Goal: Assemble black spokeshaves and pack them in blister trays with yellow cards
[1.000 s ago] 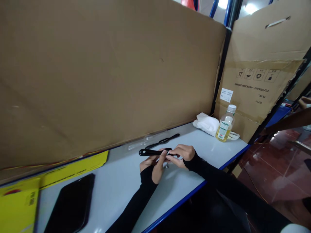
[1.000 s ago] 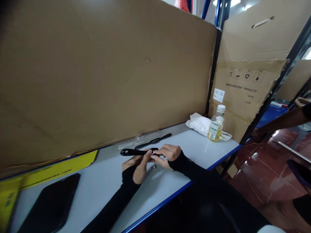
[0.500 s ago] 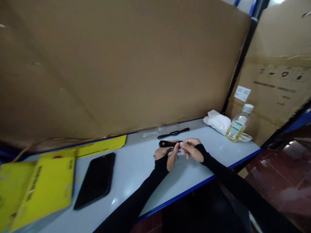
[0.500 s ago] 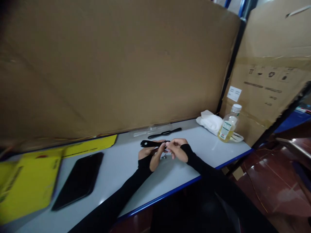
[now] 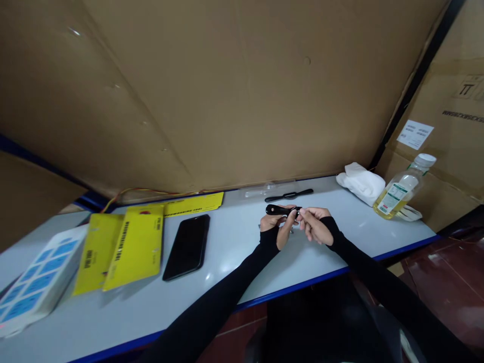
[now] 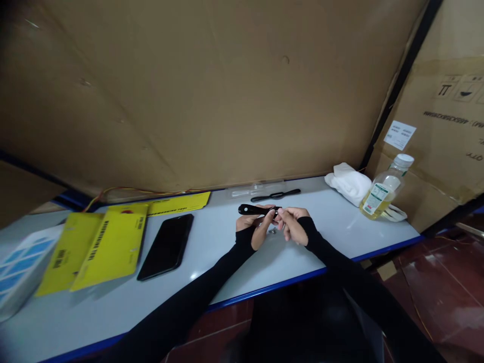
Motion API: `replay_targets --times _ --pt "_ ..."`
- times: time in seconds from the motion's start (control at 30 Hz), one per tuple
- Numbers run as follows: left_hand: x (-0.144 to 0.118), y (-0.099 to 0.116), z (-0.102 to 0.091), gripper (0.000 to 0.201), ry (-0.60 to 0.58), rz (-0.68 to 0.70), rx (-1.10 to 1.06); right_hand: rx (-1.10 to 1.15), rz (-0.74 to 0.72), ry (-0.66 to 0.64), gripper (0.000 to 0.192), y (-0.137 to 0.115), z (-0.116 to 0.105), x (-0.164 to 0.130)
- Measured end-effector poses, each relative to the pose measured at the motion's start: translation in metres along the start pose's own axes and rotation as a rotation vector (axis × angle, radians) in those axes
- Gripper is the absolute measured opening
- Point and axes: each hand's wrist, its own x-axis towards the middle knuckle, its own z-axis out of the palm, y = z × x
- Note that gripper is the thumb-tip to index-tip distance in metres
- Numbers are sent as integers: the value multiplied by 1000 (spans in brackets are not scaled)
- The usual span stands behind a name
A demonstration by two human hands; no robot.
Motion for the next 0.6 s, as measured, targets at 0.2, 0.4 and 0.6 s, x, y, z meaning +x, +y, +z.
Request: replay_targets --times 0.2,0.4,0.6 --pt "-2 3 3 36 10 38 -11 -243 -142 76 54 14 6 1" --pt "-1 -1 5 42 14 -76 -88 -669 -621 422 31 26 3 6" --pt "1 0 7 43 63 -133 -100 -884 -857 347 20 30 1 4"
